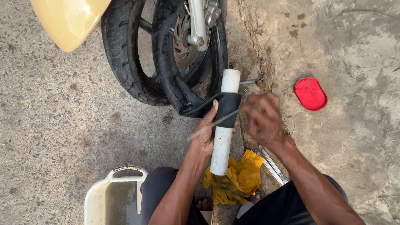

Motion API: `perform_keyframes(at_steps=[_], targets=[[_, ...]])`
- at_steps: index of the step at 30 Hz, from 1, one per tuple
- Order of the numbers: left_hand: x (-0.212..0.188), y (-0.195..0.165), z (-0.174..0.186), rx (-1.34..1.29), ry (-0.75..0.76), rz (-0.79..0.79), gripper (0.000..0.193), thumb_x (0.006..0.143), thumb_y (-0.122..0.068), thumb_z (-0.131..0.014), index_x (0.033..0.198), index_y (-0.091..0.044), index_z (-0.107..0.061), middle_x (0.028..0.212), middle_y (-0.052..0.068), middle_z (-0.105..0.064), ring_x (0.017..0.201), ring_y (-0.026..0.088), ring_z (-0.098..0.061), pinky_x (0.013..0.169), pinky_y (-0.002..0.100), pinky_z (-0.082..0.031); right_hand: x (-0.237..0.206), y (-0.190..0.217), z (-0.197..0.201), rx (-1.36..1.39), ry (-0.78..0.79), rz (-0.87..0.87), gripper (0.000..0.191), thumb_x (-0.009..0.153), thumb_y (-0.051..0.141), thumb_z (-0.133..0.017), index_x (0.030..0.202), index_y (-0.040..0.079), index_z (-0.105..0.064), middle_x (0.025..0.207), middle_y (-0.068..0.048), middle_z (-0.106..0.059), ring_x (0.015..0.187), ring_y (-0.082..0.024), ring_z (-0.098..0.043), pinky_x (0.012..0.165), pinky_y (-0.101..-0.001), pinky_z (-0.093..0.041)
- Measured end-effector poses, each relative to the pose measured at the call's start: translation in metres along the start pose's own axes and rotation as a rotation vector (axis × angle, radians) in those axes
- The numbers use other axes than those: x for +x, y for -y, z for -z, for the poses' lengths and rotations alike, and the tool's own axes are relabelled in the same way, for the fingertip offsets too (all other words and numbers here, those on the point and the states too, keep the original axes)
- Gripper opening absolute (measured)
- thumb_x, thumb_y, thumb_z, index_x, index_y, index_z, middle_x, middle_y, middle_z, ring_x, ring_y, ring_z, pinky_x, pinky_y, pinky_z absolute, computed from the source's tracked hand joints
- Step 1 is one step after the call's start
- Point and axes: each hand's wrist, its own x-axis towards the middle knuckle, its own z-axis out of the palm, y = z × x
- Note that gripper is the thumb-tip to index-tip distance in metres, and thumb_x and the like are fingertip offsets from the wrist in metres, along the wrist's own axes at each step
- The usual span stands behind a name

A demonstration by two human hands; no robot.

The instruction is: The person holds a motorcycle tire tube wrapped around a white cylindrical tool and repeatedly scrapes its surface with a metal rod. The person then removes the tube from the tool and wipes it with a yellow cloth.

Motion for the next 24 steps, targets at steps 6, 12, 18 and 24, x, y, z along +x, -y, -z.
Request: perform_keyframes(at_steps=[6,12,18,24], targets=[[-0.002,0.002,0.001,0.045,-0.001,-0.086,0.046,0.092,-0.039,-0.073,0.108,0.003,-0.066,0.078,0.014,-0.07,0.058,0.019,-0.071,0.05,0.028,-0.063,0.0,0.005,0.003,-0.043,0.032,0.034,0.029,0.088,-0.011,-0.058,0.1,0.013,-0.069,0.096,-0.003,-0.063,0.092,-0.016,-0.057,0.086,-0.0363,-0.036],[0.002,0.004,0.003,0.078,-0.135,-0.13,0.042,0.085,-0.032,-0.079,0.109,0.001,-0.069,0.084,0.01,-0.073,0.066,0.016,-0.072,0.055,0.028,-0.064,0.005,0.007,0.007,-0.093,0.018,-0.005,0.04,0.079,-0.015,-0.056,0.103,0.013,-0.07,0.1,-0.005,-0.064,0.097,-0.019,-0.06,0.091,-0.0386,-0.037],[0.006,0.007,0.008,0.077,-0.226,-0.225,0.038,0.079,-0.023,-0.084,0.108,-0.003,-0.069,0.089,0.007,-0.074,0.071,0.014,-0.073,0.059,0.028,-0.063,0.003,0.01,0.01,-0.104,0.049,-0.088,0.036,0.082,-0.016,-0.063,0.102,0.014,-0.068,0.1,-0.003,-0.064,0.096,-0.016,-0.062,0.092,-0.0387,-0.038],[0.007,0.008,0.006,0.087,-0.237,-0.176,0.043,0.076,-0.027,-0.083,0.109,-0.001,-0.072,0.09,0.007,-0.074,0.071,0.012,-0.072,0.056,0.026,-0.062,0.008,0.011,0.009,-0.128,0.016,-0.018,0.034,0.085,-0.016,-0.066,0.102,0.014,-0.071,0.099,-0.002,-0.064,0.089,-0.016,-0.057,0.089,-0.0385,-0.038]])
